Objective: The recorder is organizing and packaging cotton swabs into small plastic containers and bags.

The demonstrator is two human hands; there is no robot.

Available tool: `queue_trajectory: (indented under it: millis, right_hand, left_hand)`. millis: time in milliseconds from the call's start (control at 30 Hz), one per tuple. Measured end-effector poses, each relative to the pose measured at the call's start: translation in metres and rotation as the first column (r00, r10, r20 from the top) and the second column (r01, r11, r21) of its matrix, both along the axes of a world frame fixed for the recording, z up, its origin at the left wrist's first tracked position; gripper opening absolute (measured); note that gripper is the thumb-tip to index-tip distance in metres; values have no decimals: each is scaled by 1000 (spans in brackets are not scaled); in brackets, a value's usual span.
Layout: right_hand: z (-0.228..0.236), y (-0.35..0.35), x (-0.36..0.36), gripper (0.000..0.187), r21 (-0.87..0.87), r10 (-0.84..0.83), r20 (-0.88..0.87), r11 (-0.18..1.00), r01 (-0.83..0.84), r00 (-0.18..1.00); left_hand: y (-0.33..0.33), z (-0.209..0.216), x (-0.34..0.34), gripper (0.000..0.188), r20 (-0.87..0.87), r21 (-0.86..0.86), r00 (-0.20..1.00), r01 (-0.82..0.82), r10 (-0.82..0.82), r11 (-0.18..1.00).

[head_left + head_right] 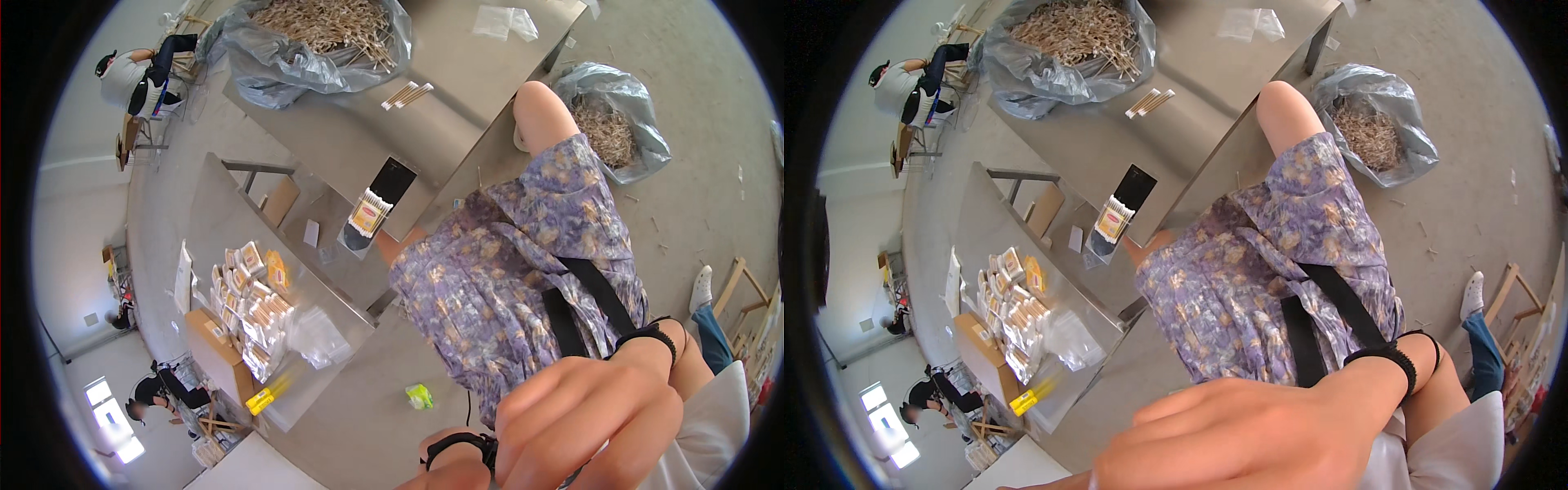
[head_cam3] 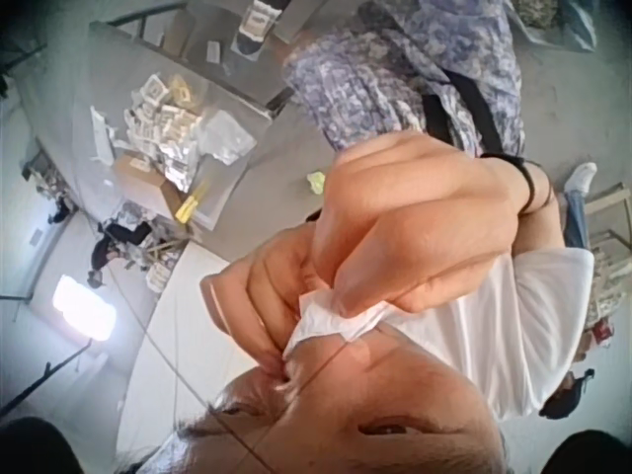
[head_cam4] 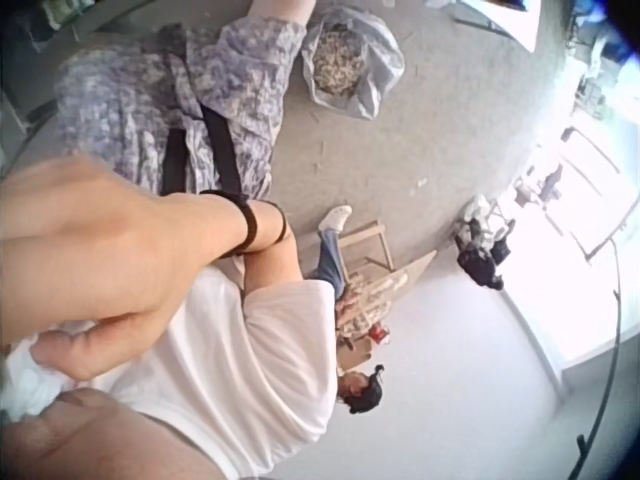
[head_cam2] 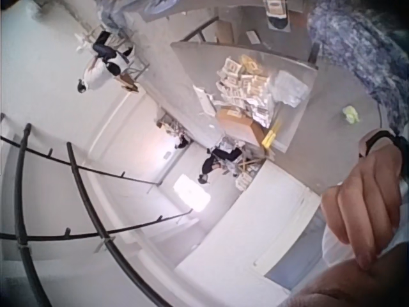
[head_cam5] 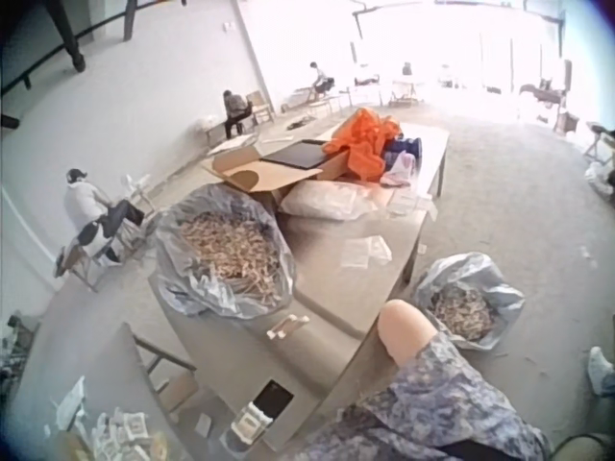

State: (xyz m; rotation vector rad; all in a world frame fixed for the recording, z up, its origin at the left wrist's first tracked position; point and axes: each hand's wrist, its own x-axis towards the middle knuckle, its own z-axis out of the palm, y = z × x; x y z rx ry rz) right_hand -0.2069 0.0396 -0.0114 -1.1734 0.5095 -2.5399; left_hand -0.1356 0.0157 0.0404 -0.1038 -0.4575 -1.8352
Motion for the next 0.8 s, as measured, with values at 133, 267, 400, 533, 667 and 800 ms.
queue_trajectory:
  millis: [133,267,400,533,667,800]
  right_hand:
    - [-1,13,2,26,62,13,32,998,-15,999]
    - [3,10,-17,16,205,325,-28,928,-312,945]
    - [17,16,2,28,291,7,66,956,-26,998]
    - [-6,12,-28,14,236,295,-172,938,-252,940]
    - [-25,23,-47,27,647,349,181,662,-379,919]
    - [-44,18,-50,30,679,260,464,510,-528,847]
  left_hand:
    - [-4,-5,3,20,-98,-43,995,10,-14,999]
    - [-8,5,5,20,39,-37,998,-45,47,998]
    - [-10,10,1,21,90,-58,994,-57,62,997]
    - [-30,-3,17,12,165,-115,985,58,-38,992]
    - [-59,-73,4,33,308,-41,936,191,-170,981]
    - [-71,-92,6,35,666,148,723,113,-183,983]
